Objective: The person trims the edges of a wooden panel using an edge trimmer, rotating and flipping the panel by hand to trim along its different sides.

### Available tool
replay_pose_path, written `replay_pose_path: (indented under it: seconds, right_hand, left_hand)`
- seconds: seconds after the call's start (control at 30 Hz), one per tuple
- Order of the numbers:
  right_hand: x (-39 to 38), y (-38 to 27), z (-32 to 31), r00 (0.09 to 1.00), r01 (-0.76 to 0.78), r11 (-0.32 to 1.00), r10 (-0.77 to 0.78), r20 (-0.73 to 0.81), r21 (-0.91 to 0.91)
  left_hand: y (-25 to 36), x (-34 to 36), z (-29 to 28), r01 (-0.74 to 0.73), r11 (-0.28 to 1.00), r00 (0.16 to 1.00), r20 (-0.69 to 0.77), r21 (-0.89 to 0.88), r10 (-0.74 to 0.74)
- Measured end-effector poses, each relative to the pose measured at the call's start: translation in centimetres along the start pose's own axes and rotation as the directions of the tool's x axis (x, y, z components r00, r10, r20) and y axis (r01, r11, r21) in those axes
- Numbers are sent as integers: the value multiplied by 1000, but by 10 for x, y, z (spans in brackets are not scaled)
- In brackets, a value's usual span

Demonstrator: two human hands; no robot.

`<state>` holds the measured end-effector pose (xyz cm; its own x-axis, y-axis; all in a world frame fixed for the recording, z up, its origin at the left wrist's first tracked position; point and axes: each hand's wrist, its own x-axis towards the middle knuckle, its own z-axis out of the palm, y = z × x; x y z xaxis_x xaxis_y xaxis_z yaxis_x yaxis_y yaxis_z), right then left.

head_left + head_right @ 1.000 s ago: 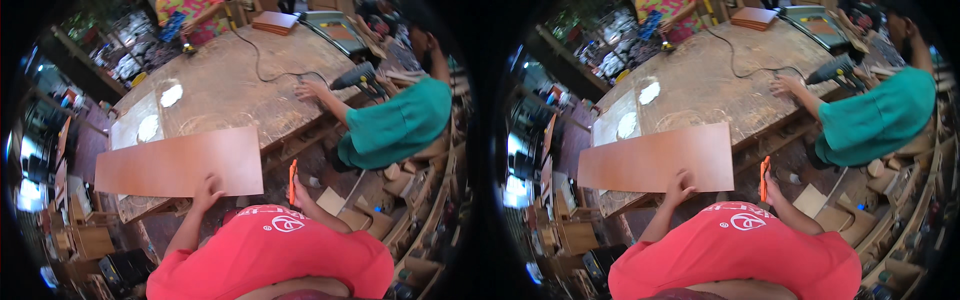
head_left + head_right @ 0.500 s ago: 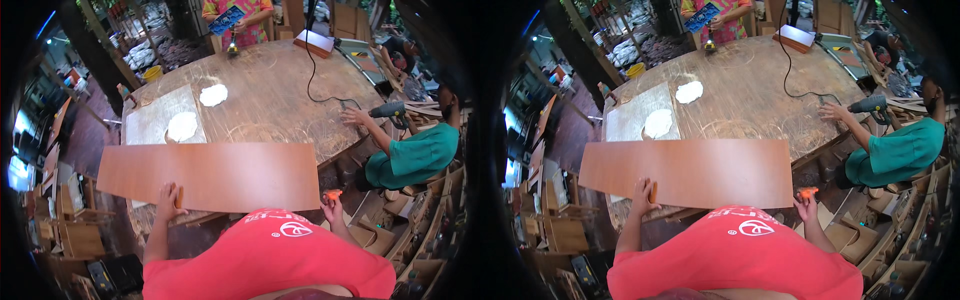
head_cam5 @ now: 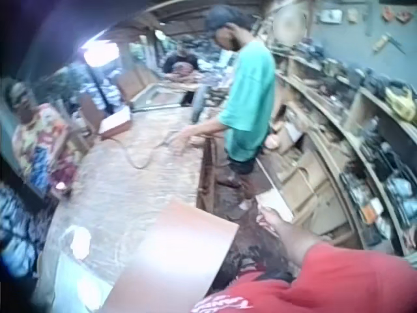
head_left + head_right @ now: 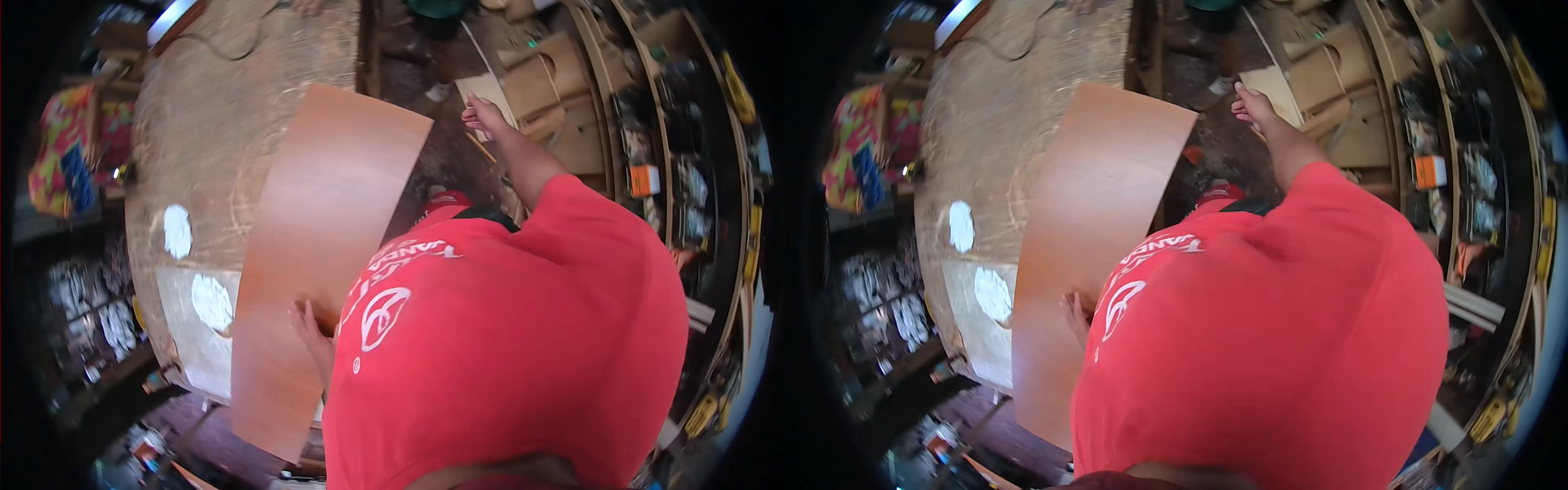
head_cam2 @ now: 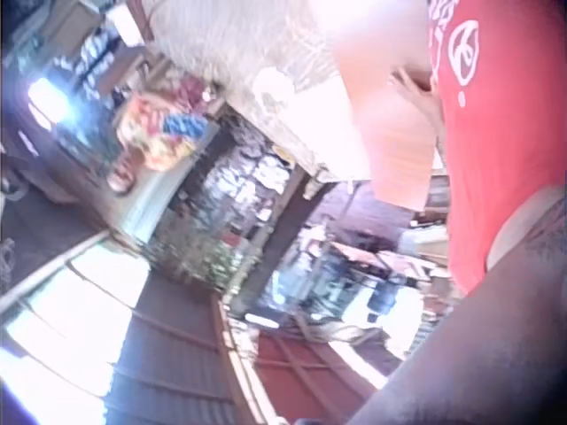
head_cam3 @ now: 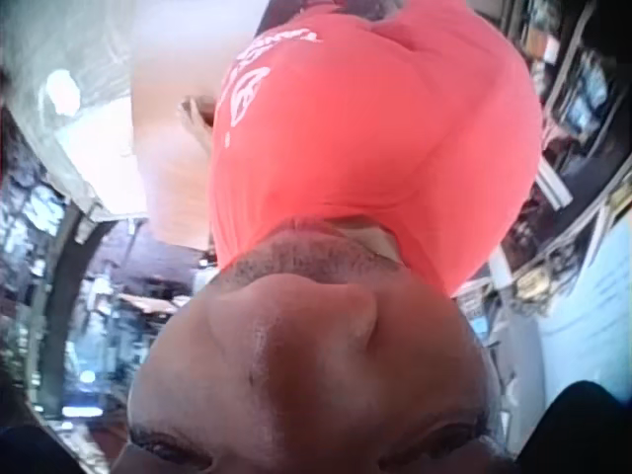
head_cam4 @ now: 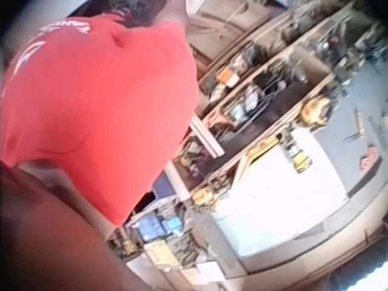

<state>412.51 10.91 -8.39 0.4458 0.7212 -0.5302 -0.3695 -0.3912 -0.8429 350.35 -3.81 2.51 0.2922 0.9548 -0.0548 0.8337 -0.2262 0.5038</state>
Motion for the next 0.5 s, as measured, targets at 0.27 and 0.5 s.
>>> replay_pose_path:
  seconds: [0.27,0.5]
  right_hand:
    - [-68,163,-89,915,-378,922,360,-182,-81]
    - [-66,230,-132,847,-532,828,519,-115,-176]
  left_hand:
    - [55,123,-3,-160,986,986,-46,42,162]
    - [48,265,24,-39,998,986,-162,-52,30]
